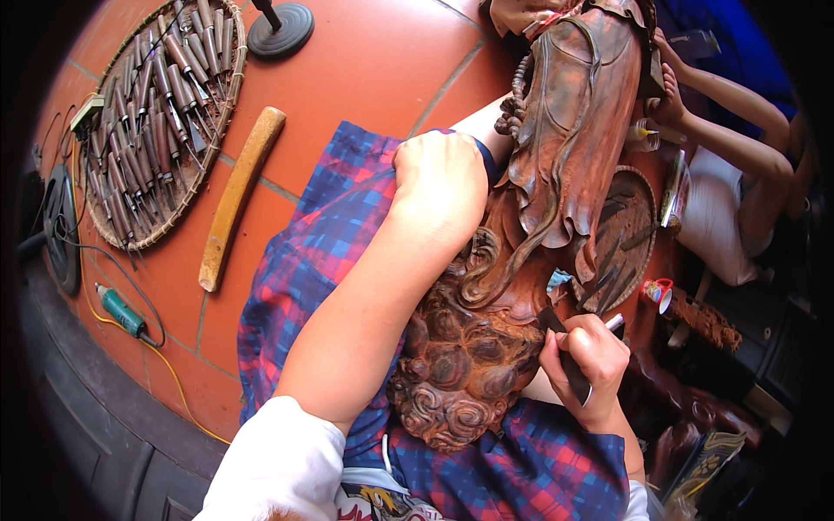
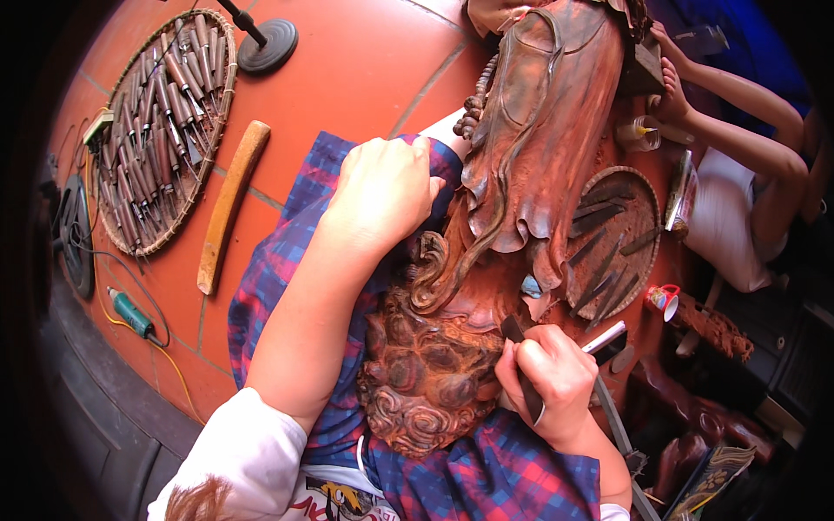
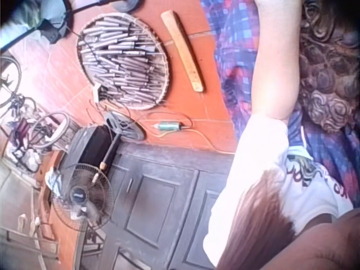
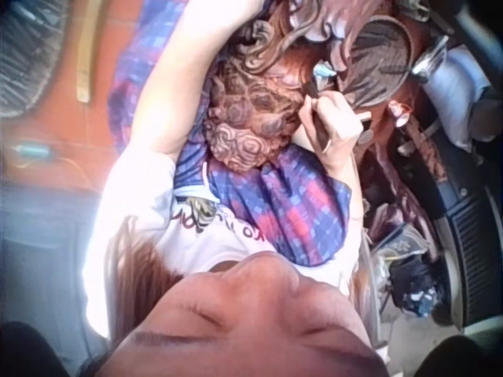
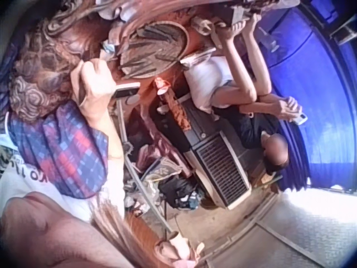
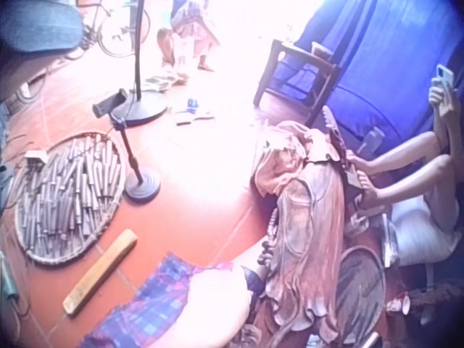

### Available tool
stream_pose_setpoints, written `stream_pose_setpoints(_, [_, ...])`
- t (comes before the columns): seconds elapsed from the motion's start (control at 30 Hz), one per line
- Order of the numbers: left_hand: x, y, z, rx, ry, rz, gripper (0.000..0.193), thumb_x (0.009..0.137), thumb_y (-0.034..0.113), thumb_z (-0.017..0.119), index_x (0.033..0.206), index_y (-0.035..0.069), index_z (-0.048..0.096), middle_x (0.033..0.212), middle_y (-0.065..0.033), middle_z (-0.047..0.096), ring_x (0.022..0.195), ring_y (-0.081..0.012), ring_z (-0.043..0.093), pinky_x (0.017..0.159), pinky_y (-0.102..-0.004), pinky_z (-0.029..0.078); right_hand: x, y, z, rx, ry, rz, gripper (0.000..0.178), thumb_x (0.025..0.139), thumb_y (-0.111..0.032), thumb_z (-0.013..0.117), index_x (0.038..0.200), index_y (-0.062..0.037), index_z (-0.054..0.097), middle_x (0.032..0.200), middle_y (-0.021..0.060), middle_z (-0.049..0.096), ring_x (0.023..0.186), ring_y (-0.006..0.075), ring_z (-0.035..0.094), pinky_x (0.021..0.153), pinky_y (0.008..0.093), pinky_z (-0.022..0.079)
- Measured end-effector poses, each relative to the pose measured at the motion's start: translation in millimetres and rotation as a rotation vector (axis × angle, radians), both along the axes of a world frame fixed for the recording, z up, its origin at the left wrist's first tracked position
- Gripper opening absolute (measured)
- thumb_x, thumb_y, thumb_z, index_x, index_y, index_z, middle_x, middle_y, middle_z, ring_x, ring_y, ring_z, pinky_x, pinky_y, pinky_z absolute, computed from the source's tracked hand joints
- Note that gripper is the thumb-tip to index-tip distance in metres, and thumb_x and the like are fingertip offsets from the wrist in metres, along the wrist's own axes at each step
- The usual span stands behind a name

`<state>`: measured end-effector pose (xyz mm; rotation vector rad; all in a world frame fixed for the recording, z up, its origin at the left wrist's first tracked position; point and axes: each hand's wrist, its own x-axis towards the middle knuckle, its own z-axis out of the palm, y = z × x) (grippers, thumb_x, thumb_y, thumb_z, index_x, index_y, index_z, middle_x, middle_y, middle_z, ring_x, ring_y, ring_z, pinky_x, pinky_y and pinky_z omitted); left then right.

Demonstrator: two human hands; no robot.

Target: The person is carving a large wooden sculpture of a figure, using various chisels and a mallet to shape the details. They are sitting on the floor with the sculpture between their legs, carefully removing wood to refine the features of the figure's clothing and hair.

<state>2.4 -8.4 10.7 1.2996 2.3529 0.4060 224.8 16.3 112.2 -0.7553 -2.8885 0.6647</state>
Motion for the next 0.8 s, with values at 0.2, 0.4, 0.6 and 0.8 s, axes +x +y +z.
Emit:
stream_pose_setpoints(0.2, [-1,0,2,-0.032,-0.012,-0.019,0.031,0.077,0.026,0.071,0.087,-0.002,0.064,0.073,-0.0191,0.065,0.074,-0.0336,0.066,0.071,-0.0417,0.052,-6,1,-4,0.019,0.016,-0.007,0.023,0.067,0.003,0.071,0.064,-0.0016,0.050,0.068,0.0117,0.055,0.055,0.0270,0.055,0.049,0.0329,0.044])
stream_pose_setpoints(0.4, [-2,2,0,-0.015,0.021,-0.016,0.030,0.077,0.026,0.070,0.086,-0.002,0.064,0.072,-0.0194,0.065,0.074,-0.0340,0.066,0.071,-0.0415,0.052,-8,2,-4,-0.018,0.035,-0.013,0.023,0.068,0.003,0.071,0.064,-0.0014,0.049,0.068,0.0123,0.054,0.056,0.0280,0.055,0.050,0.0331,0.044])
stream_pose_setpoints(0.6, [-2,1,0,-0.019,0.015,-0.013,0.029,0.078,0.025,0.070,0.086,-0.002,0.063,0.073,-0.0201,0.065,0.075,-0.0343,0.066,0.072,-0.0419,0.052,-5,0,2,-0.024,-0.025,-0.001,0.022,0.069,0.003,0.070,0.063,-0.0017,0.049,0.067,0.0116,0.053,0.055,0.0277,0.054,0.050,0.0342,0.044])
stream_pose_setpoints(0.8, [-2,1,1,-0.014,0.000,-0.019,0.029,0.078,0.025,0.070,0.086,-0.002,0.063,0.073,-0.0206,0.065,0.075,-0.0351,0.065,0.071,-0.0424,0.052,-2,1,0,-0.003,-0.006,0.062,0.023,0.067,0.003,0.070,0.062,-0.0020,0.048,0.068,0.0117,0.051,0.056,0.0280,0.053,0.051,0.0343,0.043])
